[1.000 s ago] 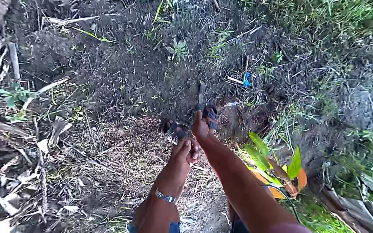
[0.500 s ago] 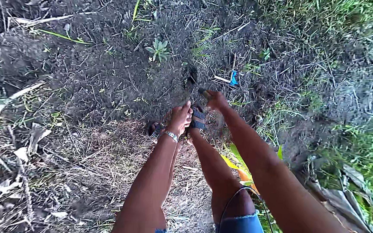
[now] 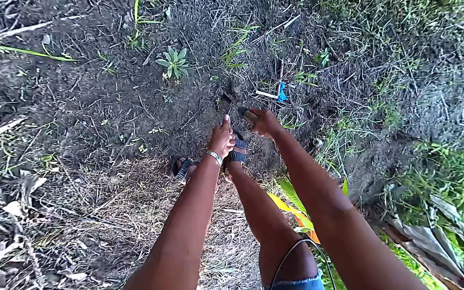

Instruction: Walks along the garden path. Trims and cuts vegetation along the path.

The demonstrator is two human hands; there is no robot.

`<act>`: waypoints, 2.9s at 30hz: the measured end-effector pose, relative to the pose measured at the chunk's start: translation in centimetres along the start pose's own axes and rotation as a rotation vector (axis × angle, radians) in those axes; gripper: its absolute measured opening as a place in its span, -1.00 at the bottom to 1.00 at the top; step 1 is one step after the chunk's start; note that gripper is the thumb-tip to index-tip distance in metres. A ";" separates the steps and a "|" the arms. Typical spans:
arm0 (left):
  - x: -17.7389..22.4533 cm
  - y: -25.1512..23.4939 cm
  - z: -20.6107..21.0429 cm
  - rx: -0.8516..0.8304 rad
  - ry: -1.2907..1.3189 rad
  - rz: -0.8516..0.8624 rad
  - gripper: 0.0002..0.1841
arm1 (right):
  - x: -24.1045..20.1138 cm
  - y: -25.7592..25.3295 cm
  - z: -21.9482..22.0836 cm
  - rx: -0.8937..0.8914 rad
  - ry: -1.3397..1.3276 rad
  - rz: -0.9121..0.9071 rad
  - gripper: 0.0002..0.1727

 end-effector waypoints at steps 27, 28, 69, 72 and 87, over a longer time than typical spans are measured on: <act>-2.0 1.3 -1.2 -0.223 -0.109 0.445 -0.63 | 0.7 0.5 1.1 0.005 0.050 -0.026 -0.05; -1.9 0.8 -1.1 -0.198 -0.097 0.429 -0.60 | 0.8 0.4 0.9 0.001 0.039 -0.019 -0.04; 1.6 21.6 -3.5 -0.322 0.507 0.320 -0.44 | -3.0 8.4 -1.8 0.134 -0.064 0.143 -0.22; 2.5 18.8 -2.5 -0.345 0.561 0.265 -0.45 | -4.6 4.7 0.5 0.147 -0.036 0.189 -0.21; 18.0 11.7 -4.9 -0.199 0.527 0.391 -0.55 | -12.8 3.6 -19.3 0.176 0.424 0.081 -0.26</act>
Point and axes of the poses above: each hand's wrist, its own y-axis away from the middle knuckle, its own z-axis out of the palm, x = y × z, the point moved 2 cm from there along -y, towards the middle knuckle, and after that the axes turned 6 degrees about y, right-handed, at the moved point
